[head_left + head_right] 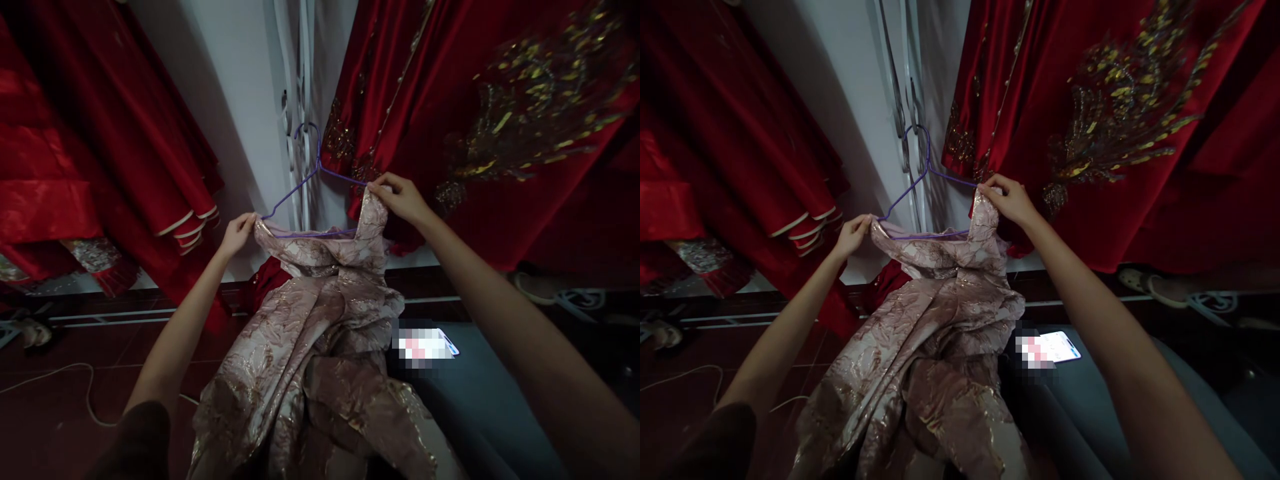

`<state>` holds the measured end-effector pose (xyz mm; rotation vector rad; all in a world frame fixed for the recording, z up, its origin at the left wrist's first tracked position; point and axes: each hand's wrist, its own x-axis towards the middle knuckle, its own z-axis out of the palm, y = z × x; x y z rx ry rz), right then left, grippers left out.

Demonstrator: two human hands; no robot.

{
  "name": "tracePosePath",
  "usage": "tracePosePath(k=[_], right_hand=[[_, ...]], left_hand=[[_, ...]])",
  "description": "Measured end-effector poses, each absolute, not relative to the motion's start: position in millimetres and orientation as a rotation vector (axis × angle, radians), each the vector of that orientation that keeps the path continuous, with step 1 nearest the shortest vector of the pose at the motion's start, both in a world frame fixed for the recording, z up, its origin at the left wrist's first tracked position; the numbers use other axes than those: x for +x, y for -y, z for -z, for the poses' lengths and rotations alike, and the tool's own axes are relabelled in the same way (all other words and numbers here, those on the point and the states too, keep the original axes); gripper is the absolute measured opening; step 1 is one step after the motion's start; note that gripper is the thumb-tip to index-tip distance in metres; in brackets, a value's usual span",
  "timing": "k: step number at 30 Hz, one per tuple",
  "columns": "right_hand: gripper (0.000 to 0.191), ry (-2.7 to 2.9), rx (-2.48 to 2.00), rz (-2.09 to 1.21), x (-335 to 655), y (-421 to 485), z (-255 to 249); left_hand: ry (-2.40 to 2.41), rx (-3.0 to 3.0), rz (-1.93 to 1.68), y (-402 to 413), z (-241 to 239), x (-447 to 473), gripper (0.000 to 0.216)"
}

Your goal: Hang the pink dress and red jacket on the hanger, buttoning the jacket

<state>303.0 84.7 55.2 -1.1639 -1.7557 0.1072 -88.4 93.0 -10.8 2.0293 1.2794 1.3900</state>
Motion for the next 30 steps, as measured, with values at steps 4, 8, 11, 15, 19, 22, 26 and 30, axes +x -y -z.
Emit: tracePosePath(k=[4, 8, 11, 15, 19, 22, 26, 30], right_hand=[[0.028, 1.732, -1.12, -0.227, 295.2, -92.6, -38.9], [0.024, 1.685, -1.131, -0.245, 294.4, -94.2, -37.6], [0.023, 1.695, -1.125, -0.238, 296.2, -94.1, -40.4], [0.023, 1.71, -1.136, -0.25, 297.2, -95.1, -40.3], [0.023, 1.714, -1.135, -0.221, 297.3, -96.4, -38.9], [0.024, 1.723, -1.15, -0.209, 297.1, -95.3, -40.0], [0.025, 1.748, -1.136, -0.207, 297.8, -92.5, -43.3], [0.027, 1.743, -1.151, -0.14, 296.9, -90.0, -44.3]], left_hand=[[-1.154, 2.098, -1.277, -107.3, -27.7, -69.6, 0.045], [-1.133, 1.772, -1.261, -114.5, -12.3, -84.5, 0.054], [-1.225, 1.612, -1.105, -107.9, 39.7, -102.5, 0.048], [-1.274, 1.734, -0.769, -84.6, 110.7, -113.4, 0.047], [-1.265, 1.914, -0.814, -70.7, 131.0, -122.1, 0.03], [-1.329, 1.854, -0.792, -75.7, 109.8, -130.9, 0.031], [-1.318, 1.61, -1.008, -101.2, 41.7, -138.7, 0.037], [-1.514, 1.581, -1.16, -129.0, -43.9, -125.0, 0.028]])
